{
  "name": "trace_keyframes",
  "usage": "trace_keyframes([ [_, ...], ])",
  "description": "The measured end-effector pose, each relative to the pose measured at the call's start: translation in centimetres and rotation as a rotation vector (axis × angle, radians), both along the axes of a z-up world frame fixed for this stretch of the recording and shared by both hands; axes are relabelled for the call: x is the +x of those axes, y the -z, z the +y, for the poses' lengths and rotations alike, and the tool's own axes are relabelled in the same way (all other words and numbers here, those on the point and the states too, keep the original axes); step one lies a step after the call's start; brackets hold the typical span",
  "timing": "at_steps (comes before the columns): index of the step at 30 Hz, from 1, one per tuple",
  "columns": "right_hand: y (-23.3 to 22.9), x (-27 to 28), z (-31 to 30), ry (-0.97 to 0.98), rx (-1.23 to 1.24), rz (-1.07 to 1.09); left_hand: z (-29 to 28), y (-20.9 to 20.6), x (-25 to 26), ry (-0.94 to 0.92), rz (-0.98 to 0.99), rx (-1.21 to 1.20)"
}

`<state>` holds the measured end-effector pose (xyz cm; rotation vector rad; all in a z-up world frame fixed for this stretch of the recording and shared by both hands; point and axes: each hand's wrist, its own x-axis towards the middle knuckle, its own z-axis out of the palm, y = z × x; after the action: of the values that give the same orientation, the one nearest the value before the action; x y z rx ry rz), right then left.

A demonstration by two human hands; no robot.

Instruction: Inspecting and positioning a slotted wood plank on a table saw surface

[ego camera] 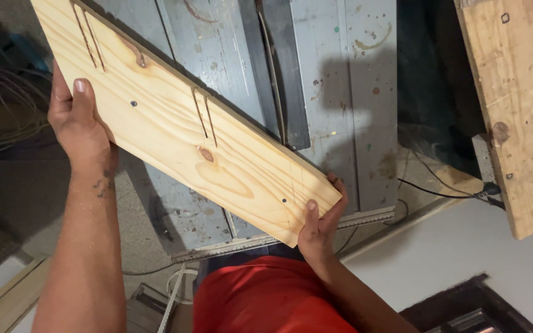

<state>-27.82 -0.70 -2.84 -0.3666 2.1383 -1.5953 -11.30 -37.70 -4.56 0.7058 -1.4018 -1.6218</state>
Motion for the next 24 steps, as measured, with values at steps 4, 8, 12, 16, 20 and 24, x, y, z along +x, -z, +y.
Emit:
trace_keyframes([
  [4, 0.2, -0.1, 0.2, -0.002, -0.003, 0.003, 0.1, 0.3, 0.2, -0.013, 0.008, 0.003],
  [8, 0.0, -0.2, -0.1, 0.007, 0.020, 0.005, -0.1, 1.2, 0.7, -0.037, 0.005, 0.016],
  [12, 0.3, -0.3, 0.2, -0.006, -0.015, 0.001, -0.4, 1.9, 0.6, -0.045, 0.036, 0.006],
  [16, 0.1, -0.5, 0.0, -0.037, 0.002, 0.022, -0.4, 2.1, 1.0, -0.038, 0.024, -0.026],
  [20, -0.1, -0.7, -0.4, -0.023, -0.021, 0.013, -0.7, 2.6, 1.1, -0.046, 0.059, -0.053],
  [24, -0.7, -0.6, -0.7, -0.019, 0.030, 0.016, -0.3, 1.6, 0.6, -0.093, 0.004, 0.021],
])
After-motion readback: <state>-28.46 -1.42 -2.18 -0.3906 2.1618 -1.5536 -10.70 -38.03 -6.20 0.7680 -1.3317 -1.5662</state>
